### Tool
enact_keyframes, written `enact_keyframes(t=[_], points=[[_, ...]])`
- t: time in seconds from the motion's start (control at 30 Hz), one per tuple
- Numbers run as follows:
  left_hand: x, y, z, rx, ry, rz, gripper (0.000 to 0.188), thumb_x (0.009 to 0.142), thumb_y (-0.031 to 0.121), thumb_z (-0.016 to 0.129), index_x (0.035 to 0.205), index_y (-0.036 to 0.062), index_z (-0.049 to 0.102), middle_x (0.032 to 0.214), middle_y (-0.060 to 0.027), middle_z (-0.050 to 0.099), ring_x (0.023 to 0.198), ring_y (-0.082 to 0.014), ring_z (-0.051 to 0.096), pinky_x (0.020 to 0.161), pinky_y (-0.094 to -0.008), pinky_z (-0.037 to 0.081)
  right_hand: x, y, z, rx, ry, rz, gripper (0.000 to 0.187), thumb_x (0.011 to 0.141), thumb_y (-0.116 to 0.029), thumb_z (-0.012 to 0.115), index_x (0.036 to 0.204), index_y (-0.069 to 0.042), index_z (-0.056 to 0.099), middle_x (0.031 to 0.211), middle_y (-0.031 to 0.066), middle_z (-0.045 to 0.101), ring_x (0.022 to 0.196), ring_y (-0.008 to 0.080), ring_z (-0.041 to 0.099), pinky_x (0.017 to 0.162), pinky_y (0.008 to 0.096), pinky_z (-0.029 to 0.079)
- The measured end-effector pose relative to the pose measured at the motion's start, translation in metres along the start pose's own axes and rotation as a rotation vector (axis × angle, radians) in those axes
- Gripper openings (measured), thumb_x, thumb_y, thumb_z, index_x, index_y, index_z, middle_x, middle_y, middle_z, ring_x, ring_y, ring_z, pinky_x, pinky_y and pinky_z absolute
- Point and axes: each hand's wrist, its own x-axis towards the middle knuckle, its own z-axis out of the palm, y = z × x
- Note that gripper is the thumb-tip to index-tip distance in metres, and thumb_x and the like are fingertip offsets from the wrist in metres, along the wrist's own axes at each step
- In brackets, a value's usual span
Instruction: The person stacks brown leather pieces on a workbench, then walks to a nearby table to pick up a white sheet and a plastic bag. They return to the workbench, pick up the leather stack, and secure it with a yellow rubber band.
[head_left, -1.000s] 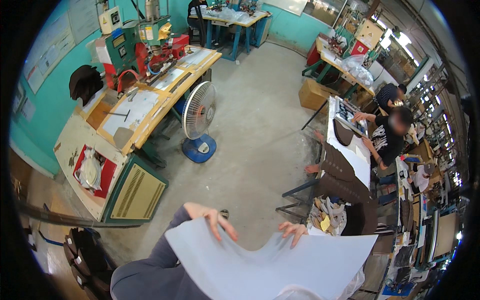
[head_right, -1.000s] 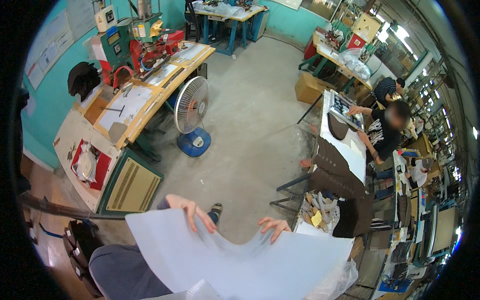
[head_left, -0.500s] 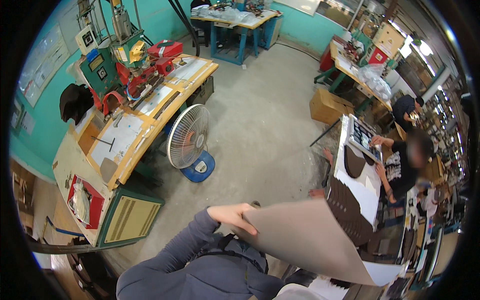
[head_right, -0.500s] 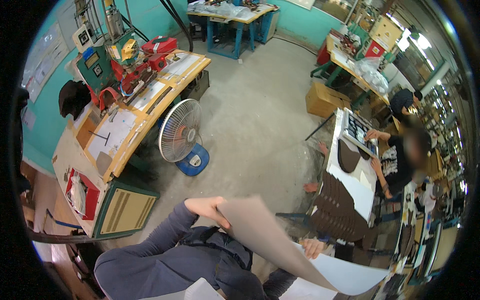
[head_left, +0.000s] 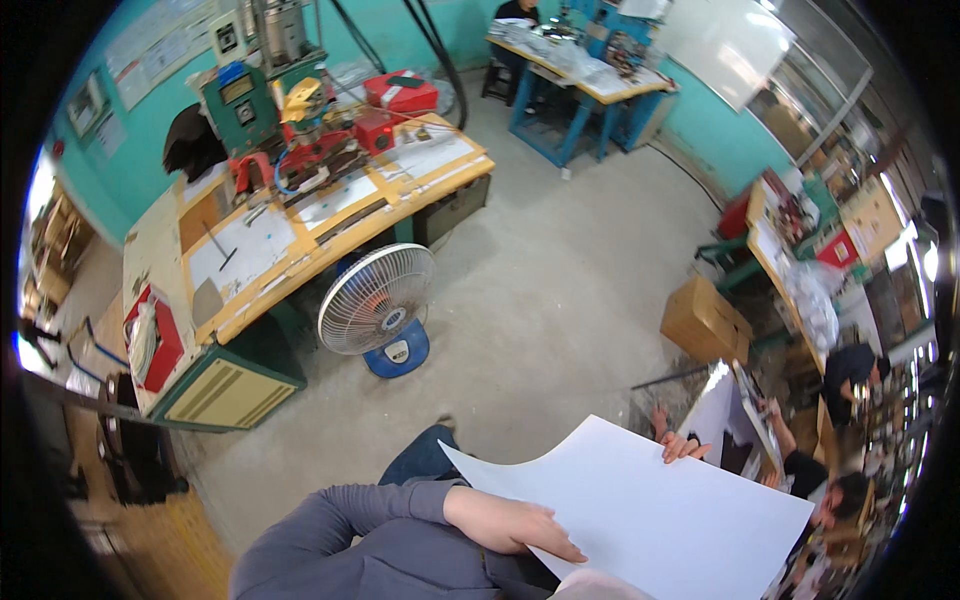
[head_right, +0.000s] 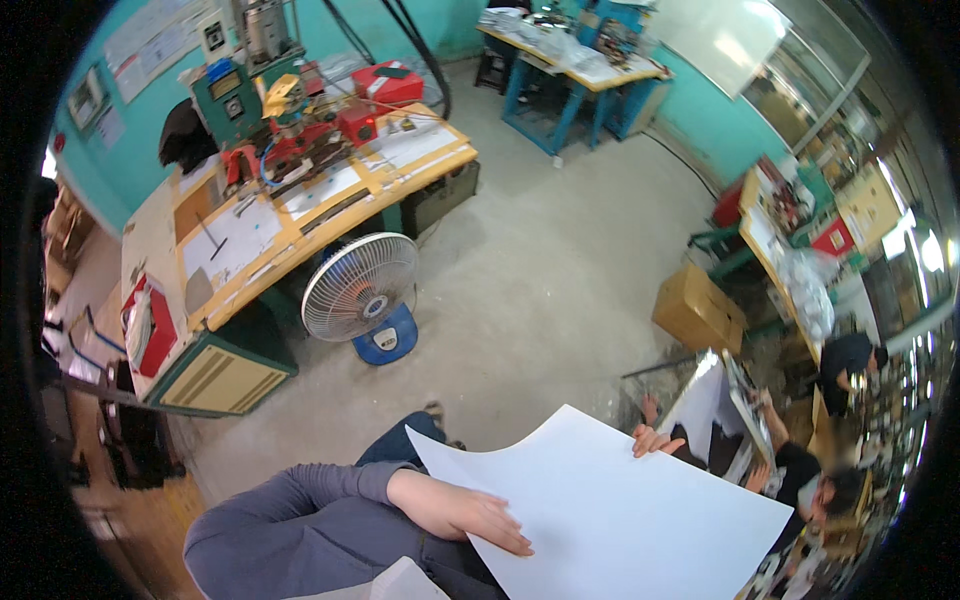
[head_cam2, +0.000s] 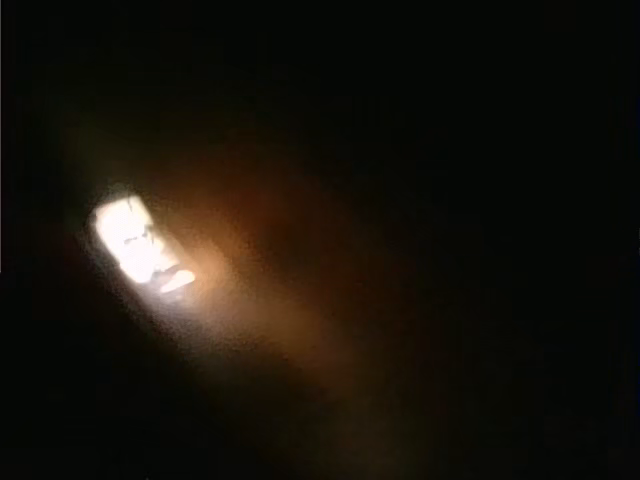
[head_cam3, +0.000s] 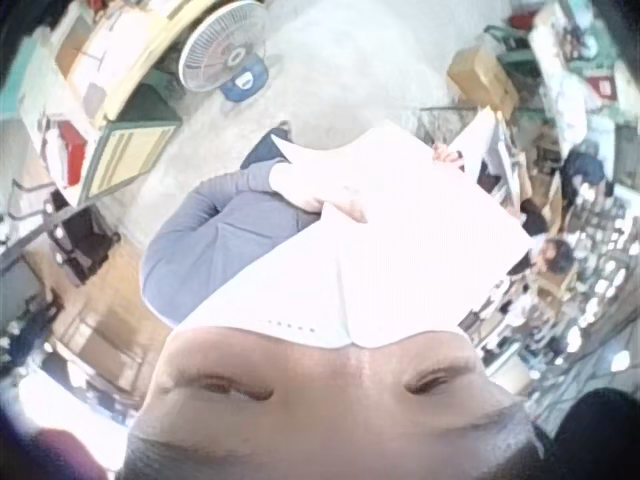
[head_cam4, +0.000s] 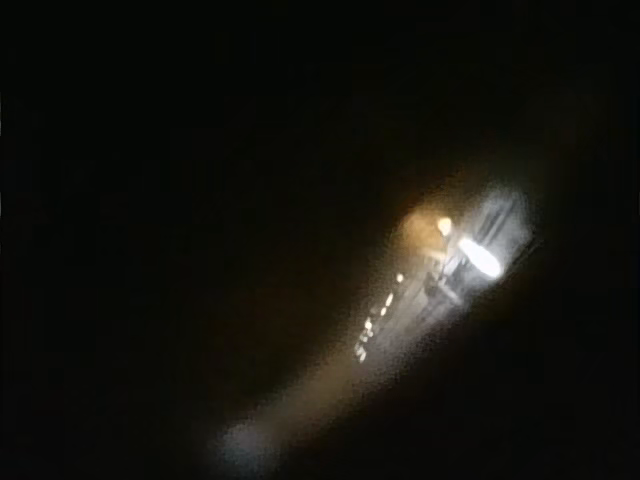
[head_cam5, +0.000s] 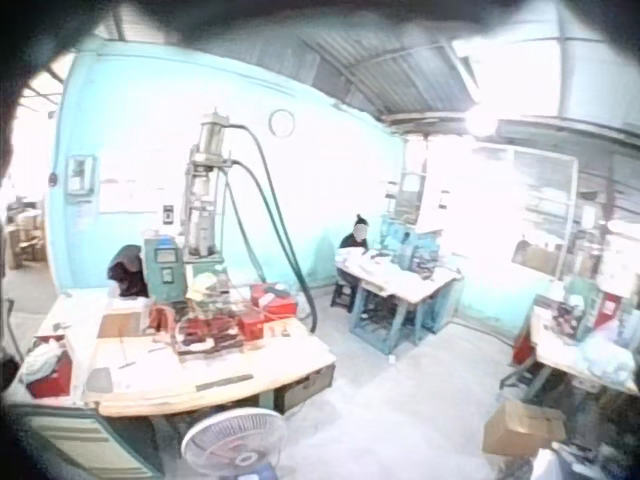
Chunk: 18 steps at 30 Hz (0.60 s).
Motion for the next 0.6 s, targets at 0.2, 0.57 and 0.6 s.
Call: enact_keyframes(t=[0.2, 0.57, 0.6], points=[[0.001, -0.017, -0.051, -0.135, 0.233, 0.082, 0.047, 0.087, -0.004, 0.049, 0.133, 0.0034, 0.047, 0.128, -0.0172, 0.054, 0.12, -0.0305, 0.048, 0.101, -0.0317, 0.035, 0.056, 0.089, 0.018, -0.009, -0.031, 0.235, 0.018, 0.096, -0.016, 0.04, 0.096, -0.004, 0.054, 0.072, 0.0067, 0.055, 0.064, 0.0187, 0.049, 0.089, 0.0347, 0.038], [0.0, -0.042, -0.1, -0.104, 0.351, 0.061, 0.059, 0.082, -0.005, 0.055, 0.139, 0.0061, 0.04, 0.14, -0.0161, 0.043, 0.126, -0.0324, 0.041, 0.103, -0.0374, 0.032, 0.116, 0.171, 0.052, -0.001, -0.156, 0.473, 0.02, 0.096, -0.019, 0.04, 0.101, -0.004, 0.052, 0.08, 0.0074, 0.053, 0.071, 0.0196, 0.048, 0.091, 0.0355, 0.037], [-0.001, -0.04, -0.104, -0.073, 0.396, 0.051, 0.06, 0.082, -0.005, 0.055, 0.139, 0.0063, 0.04, 0.14, -0.0161, 0.043, 0.126, -0.0326, 0.041, 0.104, -0.0375, 0.032, 0.121, 0.177, 0.055, -0.004, -0.171, 0.494, 0.02, 0.096, -0.02, 0.04, 0.102, -0.004, 0.052, 0.081, 0.0075, 0.053, 0.072, 0.0197, 0.047, 0.091, 0.0356, 0.037]])
